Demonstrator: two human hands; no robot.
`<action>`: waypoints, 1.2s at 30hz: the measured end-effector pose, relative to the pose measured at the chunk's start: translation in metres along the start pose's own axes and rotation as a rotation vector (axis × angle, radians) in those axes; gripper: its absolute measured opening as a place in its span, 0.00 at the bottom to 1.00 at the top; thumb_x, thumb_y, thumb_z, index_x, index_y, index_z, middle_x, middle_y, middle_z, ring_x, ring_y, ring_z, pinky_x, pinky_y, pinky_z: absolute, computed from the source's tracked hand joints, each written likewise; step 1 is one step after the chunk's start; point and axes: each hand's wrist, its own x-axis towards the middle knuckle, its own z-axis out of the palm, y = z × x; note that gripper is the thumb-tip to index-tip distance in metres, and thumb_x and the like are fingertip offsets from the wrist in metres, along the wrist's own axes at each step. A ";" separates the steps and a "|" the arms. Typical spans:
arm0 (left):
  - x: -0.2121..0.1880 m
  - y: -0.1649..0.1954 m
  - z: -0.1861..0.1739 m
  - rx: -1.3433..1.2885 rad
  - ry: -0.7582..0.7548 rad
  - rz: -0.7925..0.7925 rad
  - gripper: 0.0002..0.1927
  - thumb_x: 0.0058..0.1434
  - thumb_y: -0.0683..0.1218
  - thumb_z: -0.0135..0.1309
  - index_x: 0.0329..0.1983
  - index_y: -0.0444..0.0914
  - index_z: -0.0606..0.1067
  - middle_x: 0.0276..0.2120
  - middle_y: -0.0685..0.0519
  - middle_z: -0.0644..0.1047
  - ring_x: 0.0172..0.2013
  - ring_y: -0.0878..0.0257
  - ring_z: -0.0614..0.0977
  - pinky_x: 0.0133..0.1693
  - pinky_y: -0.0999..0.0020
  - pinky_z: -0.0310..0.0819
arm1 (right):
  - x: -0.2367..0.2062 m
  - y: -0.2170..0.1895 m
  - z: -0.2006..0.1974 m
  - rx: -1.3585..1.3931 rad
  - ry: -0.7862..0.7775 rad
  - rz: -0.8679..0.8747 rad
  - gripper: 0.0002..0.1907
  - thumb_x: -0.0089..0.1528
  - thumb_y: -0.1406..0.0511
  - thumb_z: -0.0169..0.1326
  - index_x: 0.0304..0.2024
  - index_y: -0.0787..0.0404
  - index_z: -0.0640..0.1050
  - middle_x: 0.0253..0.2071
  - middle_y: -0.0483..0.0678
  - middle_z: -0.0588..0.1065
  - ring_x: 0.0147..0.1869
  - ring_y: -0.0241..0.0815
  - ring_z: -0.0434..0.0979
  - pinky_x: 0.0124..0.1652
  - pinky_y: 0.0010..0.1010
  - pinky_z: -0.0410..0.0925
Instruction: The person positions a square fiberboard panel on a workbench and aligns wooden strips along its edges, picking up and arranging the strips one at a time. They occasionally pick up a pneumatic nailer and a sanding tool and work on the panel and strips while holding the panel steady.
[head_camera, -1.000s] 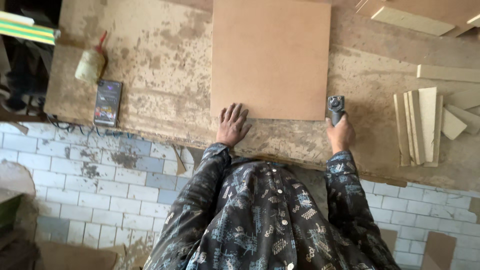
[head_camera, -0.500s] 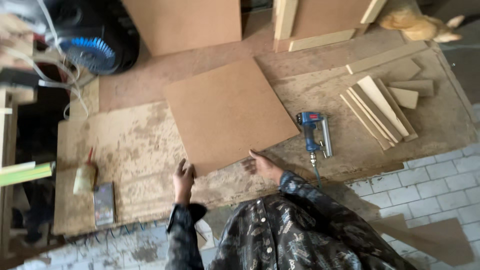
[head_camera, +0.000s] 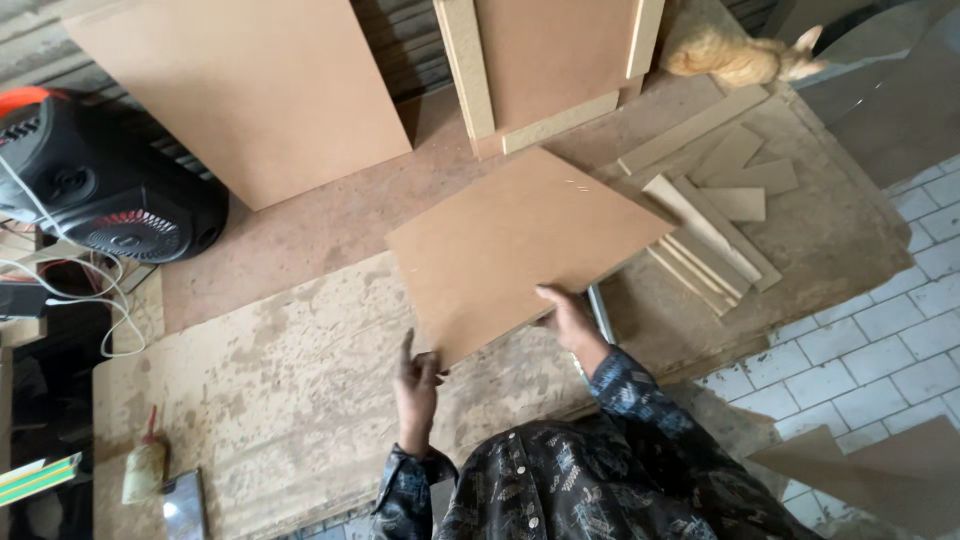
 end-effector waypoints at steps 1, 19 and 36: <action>0.006 0.002 0.020 0.015 -0.052 -0.001 0.35 0.66 0.42 0.52 0.75 0.39 0.54 0.35 0.56 0.82 0.30 0.70 0.82 0.32 0.74 0.77 | 0.006 -0.019 -0.020 0.006 0.018 -0.026 0.20 0.56 0.60 0.58 0.51 0.53 0.77 0.49 0.44 0.78 0.50 0.41 0.79 0.44 0.44 0.72; 0.146 0.049 0.093 0.361 0.033 0.207 0.34 0.63 0.45 0.59 0.73 0.38 0.63 0.48 0.47 0.80 0.40 0.60 0.82 0.39 0.68 0.79 | 0.136 -0.407 0.064 -0.900 -0.292 -0.361 0.43 0.66 0.43 0.46 0.70 0.69 0.65 0.44 0.53 0.80 0.36 0.37 0.78 0.34 0.28 0.74; 0.554 0.330 -0.018 1.529 0.450 0.649 0.43 0.57 0.38 0.55 0.77 0.31 0.57 0.73 0.40 0.61 0.71 0.40 0.59 0.64 0.43 0.58 | 0.058 -0.136 -0.194 -2.009 0.796 -0.736 0.39 0.57 0.47 0.59 0.67 0.57 0.74 0.65 0.56 0.74 0.67 0.57 0.73 0.59 0.52 0.66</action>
